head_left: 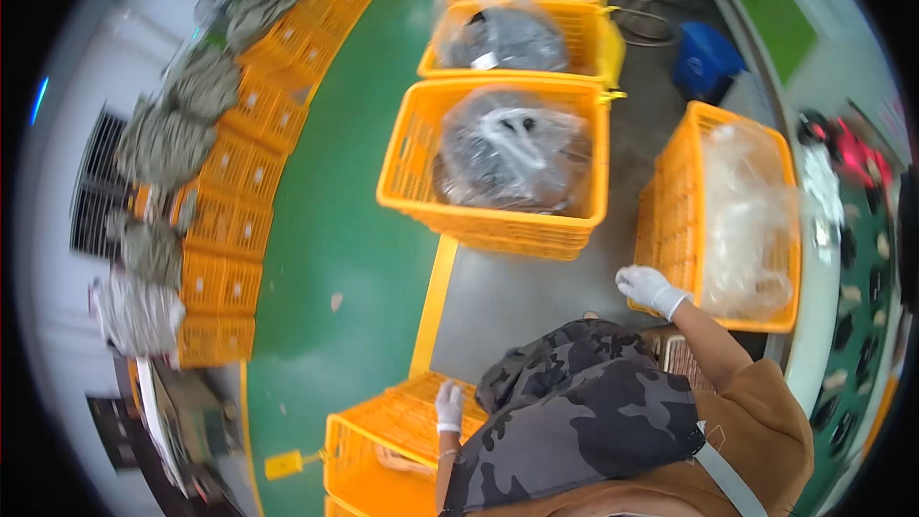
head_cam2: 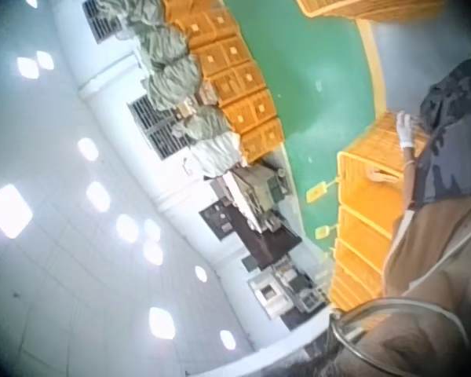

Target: The person repeatedly picks up black shoes from a green conveyor belt, applies a white substance to the soles using a brush, and places them into yellow crates. The process is repetitive and involves handling multiple shoes one at a time.

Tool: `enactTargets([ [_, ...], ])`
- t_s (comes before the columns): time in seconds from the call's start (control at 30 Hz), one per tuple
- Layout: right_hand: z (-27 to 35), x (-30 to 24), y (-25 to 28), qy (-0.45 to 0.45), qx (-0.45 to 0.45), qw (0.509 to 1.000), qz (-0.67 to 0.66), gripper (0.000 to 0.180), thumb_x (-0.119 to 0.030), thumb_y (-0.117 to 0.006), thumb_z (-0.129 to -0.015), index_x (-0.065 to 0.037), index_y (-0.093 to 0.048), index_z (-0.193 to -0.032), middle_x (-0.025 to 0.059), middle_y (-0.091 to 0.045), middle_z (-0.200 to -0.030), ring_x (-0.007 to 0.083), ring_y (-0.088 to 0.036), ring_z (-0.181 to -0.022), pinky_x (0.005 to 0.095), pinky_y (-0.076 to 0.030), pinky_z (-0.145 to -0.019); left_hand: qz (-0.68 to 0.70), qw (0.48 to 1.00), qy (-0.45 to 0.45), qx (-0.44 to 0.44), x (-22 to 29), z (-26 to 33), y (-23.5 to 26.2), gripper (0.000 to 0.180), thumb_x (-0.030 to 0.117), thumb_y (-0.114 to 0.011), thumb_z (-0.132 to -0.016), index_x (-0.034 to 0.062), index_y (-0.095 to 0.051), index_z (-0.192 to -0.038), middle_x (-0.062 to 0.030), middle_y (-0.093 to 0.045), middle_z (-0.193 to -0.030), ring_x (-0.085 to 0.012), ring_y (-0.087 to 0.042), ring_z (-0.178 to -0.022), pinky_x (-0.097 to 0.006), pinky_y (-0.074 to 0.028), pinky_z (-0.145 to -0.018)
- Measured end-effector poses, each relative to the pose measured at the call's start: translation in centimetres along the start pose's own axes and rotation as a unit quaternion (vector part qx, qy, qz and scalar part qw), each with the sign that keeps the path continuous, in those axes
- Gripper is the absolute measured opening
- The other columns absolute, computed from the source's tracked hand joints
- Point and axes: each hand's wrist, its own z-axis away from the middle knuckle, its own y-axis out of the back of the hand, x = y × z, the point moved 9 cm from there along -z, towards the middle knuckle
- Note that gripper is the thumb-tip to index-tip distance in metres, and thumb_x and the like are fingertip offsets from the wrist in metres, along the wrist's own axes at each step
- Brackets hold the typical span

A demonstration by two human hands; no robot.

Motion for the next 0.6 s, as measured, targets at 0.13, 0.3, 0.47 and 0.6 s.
enactTargets([
  [0.13, -11.4, -8.7, 2.9, 0.117, 0.069, 0.989, 0.052, 0.018, -0.019, -0.053, -0.079, -0.007, -0.056, -0.092, 0.0135, -0.058, -0.092, 0.0296, -0.055, -0.090, 0.0373, -0.044, -0.080, 0.077, 0.992, 0.060, 0.086, -4.8, 0.2, 2.5, 0.029, 0.012, -0.052, -0.085, -0.0052, -0.050, -0.108, -0.0099, -0.057, -0.099, -0.0153, -0.055, -0.083, -0.025, -0.045, -0.071],
  [0.3, -21.8, -18.7, -0.4, 0.180, 0.115, 0.976, 0.036, 0.036, -0.017, -0.052, -0.081, 0.001, -0.048, -0.112, 0.0184, -0.051, -0.112, 0.0320, -0.047, -0.106, 0.0375, -0.036, -0.092, -0.162, 0.972, 0.171, 0.013, -21.5, 2.0, 5.0, 0.034, 0.030, -0.053, -0.081, 0.0013, -0.059, -0.098, -0.0169, -0.061, -0.096, -0.0284, -0.058, -0.090, -0.037, -0.045, -0.077],
  [0.47, -29.6, -15.6, -9.6, 0.085, -0.014, 0.984, 0.158, 0.060, -0.024, -0.054, -0.081, 0.012, -0.031, -0.122, 0.0299, -0.044, -0.116, 0.0394, -0.042, -0.109, 0.0387, -0.033, -0.095, -0.141, 0.942, 0.253, 0.169, -17.8, 1.1, 16.4, 0.032, 0.029, -0.051, -0.078, 0.0029, -0.060, -0.094, -0.0191, -0.060, -0.098, -0.0339, -0.055, -0.095, -0.039, -0.044, -0.078],
  [0.6, -35.0, -15.2, -12.5, 0.089, -0.138, 0.965, 0.204, 0.036, -0.024, -0.052, -0.079, 0.007, -0.045, -0.098, 0.0260, -0.055, -0.092, 0.0374, -0.056, -0.082, 0.0416, -0.044, -0.072, 0.040, 0.889, 0.264, 0.373, -13.2, 2.3, 22.3, 0.034, 0.028, -0.049, -0.080, 0.0012, -0.057, -0.099, -0.0197, -0.059, -0.101, -0.0332, -0.055, -0.097, -0.037, -0.043, -0.083],
])
